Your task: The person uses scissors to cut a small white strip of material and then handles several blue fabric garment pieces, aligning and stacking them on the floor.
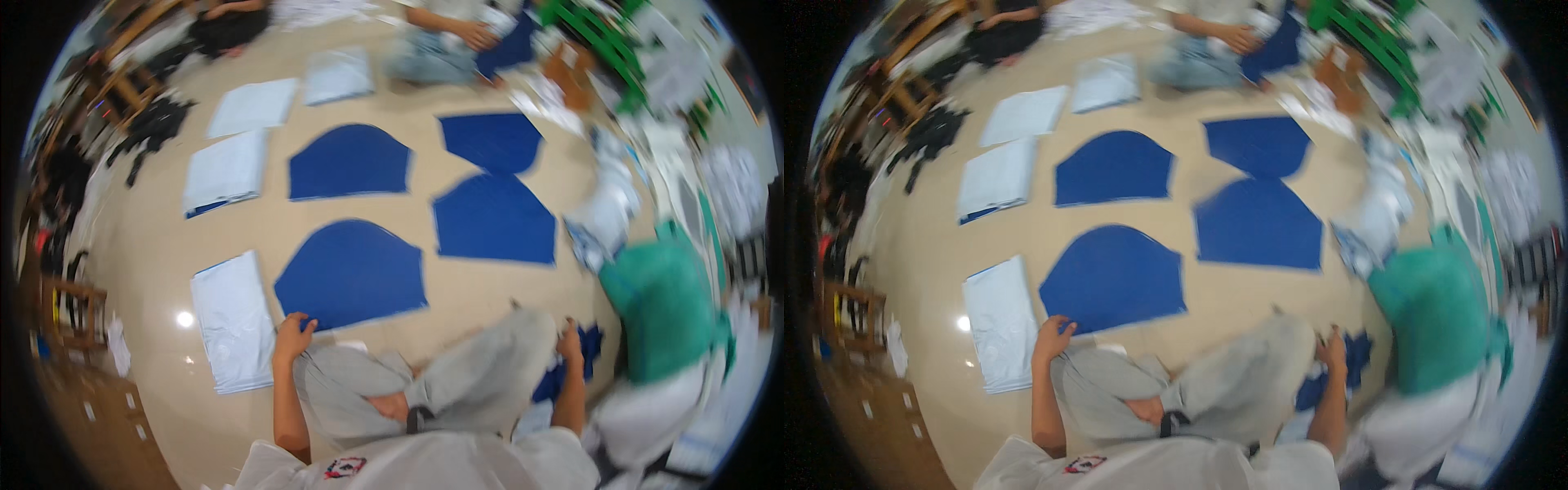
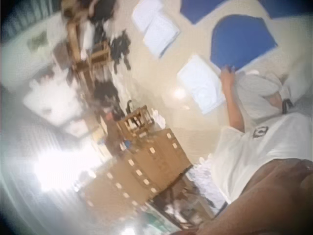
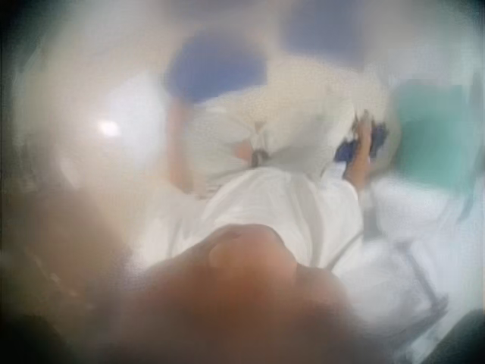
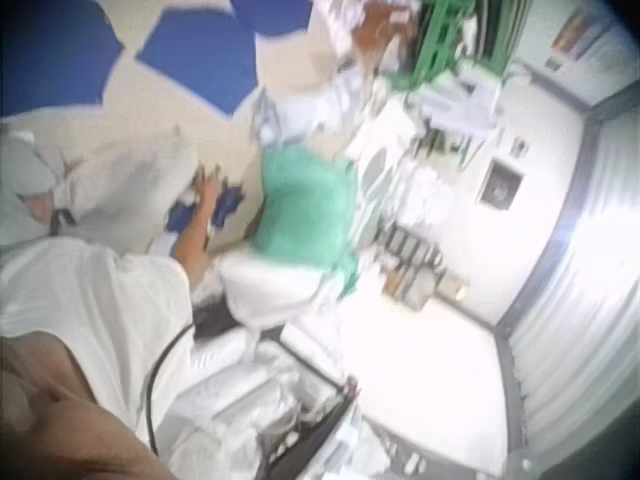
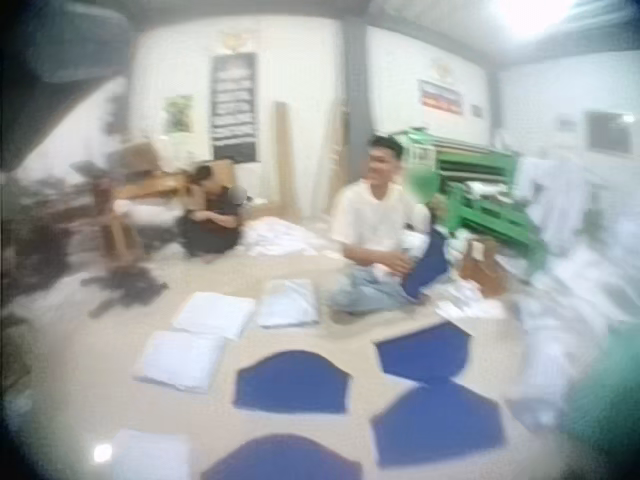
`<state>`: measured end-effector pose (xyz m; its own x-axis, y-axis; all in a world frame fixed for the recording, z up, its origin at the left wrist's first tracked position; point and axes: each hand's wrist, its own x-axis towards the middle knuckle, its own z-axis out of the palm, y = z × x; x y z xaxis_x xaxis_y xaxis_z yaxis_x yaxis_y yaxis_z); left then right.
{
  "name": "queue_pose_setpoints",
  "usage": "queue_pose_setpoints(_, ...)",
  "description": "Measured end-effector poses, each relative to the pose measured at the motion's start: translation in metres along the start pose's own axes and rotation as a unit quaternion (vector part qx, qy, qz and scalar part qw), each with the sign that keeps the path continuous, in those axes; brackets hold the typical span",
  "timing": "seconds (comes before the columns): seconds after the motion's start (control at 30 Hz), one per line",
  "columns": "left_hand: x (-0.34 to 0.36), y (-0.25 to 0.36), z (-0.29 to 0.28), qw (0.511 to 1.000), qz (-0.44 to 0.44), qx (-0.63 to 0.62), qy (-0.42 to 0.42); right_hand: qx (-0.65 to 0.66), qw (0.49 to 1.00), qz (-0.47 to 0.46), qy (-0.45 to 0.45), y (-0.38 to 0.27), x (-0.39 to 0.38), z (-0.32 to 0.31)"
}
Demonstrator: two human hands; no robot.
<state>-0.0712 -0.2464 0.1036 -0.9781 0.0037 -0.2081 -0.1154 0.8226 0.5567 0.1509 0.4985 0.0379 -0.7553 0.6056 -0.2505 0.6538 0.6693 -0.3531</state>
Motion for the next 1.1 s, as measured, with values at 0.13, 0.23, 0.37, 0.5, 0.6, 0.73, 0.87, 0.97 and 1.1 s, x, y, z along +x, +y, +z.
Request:
queue_pose_setpoints(0.13, -0.054, 0.004, 0.01, 0.997, 0.002, 0.069, 0.018, 0.069, 0.995, 0.039, 0.067, 0.012, -0.042, 0.038)
queue_pose_setpoints(0.23, -0.049, 0.004, 0.026, 1.0, -0.014, -0.005, -0.025, 0.22, 0.961, -0.036, 0.161, 0.032, -0.055, 0.036)
queue_pose_setpoints(0.37, -0.062, 0.072, 0.043, 0.995, 0.027, -0.062, -0.07, 0.181, 0.969, -0.038, 0.162, 0.029, -0.074, -0.028)
queue_pose_setpoints(0.5, -0.085, 0.133, 0.062, 0.98, 0.082, -0.111, -0.141, 0.222, 0.942, -0.021, 0.252, 0.042, -0.099, -0.055)
queue_pose_setpoints(0.6, -0.102, 0.18, 0.071, 0.969, 0.127, -0.127, -0.17, 0.295, 0.914, -0.013, 0.278, 0.047, -0.125, -0.08)
queue_pose_setpoints(0.73, -0.117, 0.242, 0.064, 0.952, 0.207, -0.122, -0.188, 0.516, 0.835, -0.082, 0.169, 0.003, -0.166, -0.15)
queue_pose_setpoints(0.87, -0.123, 0.347, 0.076, 0.898, 0.333, -0.244, -0.152, 0.618, 0.749, -0.232, 0.057, -0.062, -0.194, -0.222)
queue_pose_setpoints(0.97, -0.177, 0.461, 0.072, 0.809, 0.421, -0.346, -0.221, 0.577, 0.746, -0.332, 0.024, -0.104, -0.201, -0.262)
queue_pose_setpoints(1.1, -0.194, 0.508, 0.065, 0.67, 0.415, -0.448, -0.423, 0.571, 0.716, -0.393, -0.075, -0.18, -0.201, -0.286)
